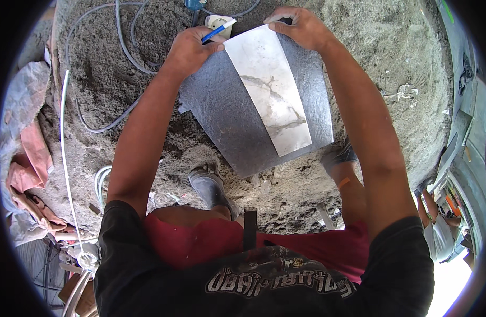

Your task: Measuring and marking a tile for cutting.

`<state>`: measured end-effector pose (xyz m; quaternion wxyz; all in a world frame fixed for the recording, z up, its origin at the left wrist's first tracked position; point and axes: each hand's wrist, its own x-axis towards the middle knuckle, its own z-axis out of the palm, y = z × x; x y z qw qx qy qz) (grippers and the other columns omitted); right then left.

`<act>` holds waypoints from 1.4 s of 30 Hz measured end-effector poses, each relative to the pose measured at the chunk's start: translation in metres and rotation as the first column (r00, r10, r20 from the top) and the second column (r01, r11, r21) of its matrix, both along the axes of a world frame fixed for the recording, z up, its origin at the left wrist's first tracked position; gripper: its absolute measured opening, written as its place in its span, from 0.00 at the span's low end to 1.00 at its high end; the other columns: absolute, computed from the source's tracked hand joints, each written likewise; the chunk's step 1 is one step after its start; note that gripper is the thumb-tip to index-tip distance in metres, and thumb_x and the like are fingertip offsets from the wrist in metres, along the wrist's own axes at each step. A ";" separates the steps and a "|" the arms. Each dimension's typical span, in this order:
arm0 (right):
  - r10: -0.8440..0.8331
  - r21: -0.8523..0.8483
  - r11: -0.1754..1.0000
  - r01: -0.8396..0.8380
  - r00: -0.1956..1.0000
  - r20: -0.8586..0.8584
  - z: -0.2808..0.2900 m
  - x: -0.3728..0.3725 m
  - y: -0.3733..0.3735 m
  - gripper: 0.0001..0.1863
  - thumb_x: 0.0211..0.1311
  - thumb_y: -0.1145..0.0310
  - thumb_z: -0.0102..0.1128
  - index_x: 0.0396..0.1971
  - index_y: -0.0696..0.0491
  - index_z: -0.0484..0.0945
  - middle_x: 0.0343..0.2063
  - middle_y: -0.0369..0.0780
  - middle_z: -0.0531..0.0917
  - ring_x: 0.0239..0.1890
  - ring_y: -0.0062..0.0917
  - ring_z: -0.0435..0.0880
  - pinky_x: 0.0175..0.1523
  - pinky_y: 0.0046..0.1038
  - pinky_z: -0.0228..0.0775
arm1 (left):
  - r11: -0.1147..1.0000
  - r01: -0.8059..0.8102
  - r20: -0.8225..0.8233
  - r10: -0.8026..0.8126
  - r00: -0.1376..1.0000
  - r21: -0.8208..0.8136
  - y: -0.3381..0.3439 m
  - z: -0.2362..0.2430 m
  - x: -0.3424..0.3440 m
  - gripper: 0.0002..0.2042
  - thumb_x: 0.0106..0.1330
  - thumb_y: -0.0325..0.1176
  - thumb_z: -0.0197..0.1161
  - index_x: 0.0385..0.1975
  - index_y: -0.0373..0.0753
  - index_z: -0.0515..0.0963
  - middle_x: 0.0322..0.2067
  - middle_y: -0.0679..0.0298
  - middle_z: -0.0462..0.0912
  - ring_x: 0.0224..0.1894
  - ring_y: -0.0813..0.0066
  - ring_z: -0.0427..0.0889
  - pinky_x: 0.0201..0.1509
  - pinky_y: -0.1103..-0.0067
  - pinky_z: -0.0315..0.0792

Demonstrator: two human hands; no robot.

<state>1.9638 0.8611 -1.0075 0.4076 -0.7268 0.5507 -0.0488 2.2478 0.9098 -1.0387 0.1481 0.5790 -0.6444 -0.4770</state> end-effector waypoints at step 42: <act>-0.828 -0.034 0.400 0.916 0.377 0.415 0.004 -0.202 0.187 0.15 0.69 0.59 0.59 0.42 0.56 0.81 0.28 0.33 0.79 0.33 0.19 0.76 0.43 0.24 0.69 | 0.992 0.004 0.046 0.002 0.999 -0.129 -0.039 0.041 -0.039 0.18 0.70 0.39 0.64 0.52 0.34 0.80 0.41 0.65 0.83 0.39 0.81 0.77 0.46 0.82 0.70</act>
